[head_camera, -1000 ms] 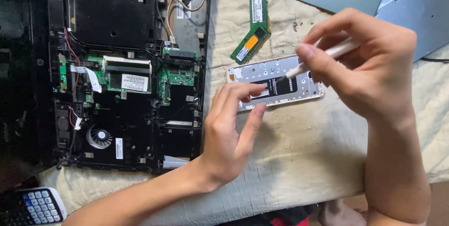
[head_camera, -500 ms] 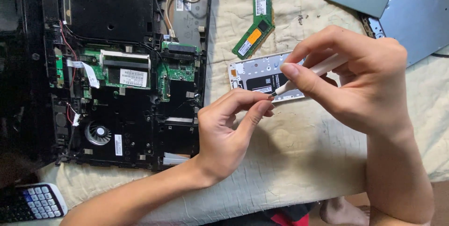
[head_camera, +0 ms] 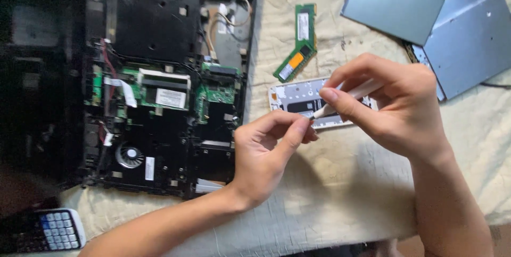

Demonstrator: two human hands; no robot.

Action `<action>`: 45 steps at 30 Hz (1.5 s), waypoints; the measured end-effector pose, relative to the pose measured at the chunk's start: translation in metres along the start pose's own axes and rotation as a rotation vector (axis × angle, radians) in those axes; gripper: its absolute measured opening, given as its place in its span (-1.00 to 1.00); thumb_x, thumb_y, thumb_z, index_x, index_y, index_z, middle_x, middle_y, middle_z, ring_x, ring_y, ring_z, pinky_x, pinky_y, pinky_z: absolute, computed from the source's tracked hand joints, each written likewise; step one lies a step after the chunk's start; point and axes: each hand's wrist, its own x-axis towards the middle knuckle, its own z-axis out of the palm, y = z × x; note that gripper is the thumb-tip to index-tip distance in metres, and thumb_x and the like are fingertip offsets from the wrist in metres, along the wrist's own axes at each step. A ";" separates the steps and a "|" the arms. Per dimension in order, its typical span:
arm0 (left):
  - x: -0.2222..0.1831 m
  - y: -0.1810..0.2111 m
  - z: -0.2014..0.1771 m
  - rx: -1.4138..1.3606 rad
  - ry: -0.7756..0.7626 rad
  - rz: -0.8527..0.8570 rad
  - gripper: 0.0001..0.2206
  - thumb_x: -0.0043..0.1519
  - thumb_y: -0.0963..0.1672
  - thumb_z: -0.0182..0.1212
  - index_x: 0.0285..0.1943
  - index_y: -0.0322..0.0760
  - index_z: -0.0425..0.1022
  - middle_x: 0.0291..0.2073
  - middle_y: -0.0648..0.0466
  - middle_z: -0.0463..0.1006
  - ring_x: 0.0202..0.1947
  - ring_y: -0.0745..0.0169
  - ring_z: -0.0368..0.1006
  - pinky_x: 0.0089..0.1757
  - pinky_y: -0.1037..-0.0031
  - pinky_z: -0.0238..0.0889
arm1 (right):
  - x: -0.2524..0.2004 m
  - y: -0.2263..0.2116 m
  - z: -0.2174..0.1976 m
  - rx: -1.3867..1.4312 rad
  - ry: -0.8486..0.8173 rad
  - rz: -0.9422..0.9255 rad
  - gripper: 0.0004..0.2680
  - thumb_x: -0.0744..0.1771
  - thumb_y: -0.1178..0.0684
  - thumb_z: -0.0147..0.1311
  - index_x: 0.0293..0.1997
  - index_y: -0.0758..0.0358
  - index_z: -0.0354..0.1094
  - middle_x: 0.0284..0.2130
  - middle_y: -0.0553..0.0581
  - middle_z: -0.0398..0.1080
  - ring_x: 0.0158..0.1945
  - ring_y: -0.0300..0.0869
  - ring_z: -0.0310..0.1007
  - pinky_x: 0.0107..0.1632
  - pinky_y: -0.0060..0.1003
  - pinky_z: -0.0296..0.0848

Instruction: The person is using a precision screwdriver to remove or install screws on the internal frame of a smartphone, with a disassembled laptop and other components nearby.

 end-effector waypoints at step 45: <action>0.010 -0.006 -0.010 -0.323 0.066 -0.082 -0.83 0.33 -0.17 0.19 -0.10 -0.46 0.61 -0.28 -0.10 0.66 -0.27 0.21 0.61 -0.18 0.48 0.50 | -0.008 0.002 0.014 0.177 0.059 0.056 -0.94 0.28 0.35 0.20 -0.22 0.49 0.47 -0.46 0.15 0.50 -0.49 -0.29 0.42 -0.41 -0.52 0.41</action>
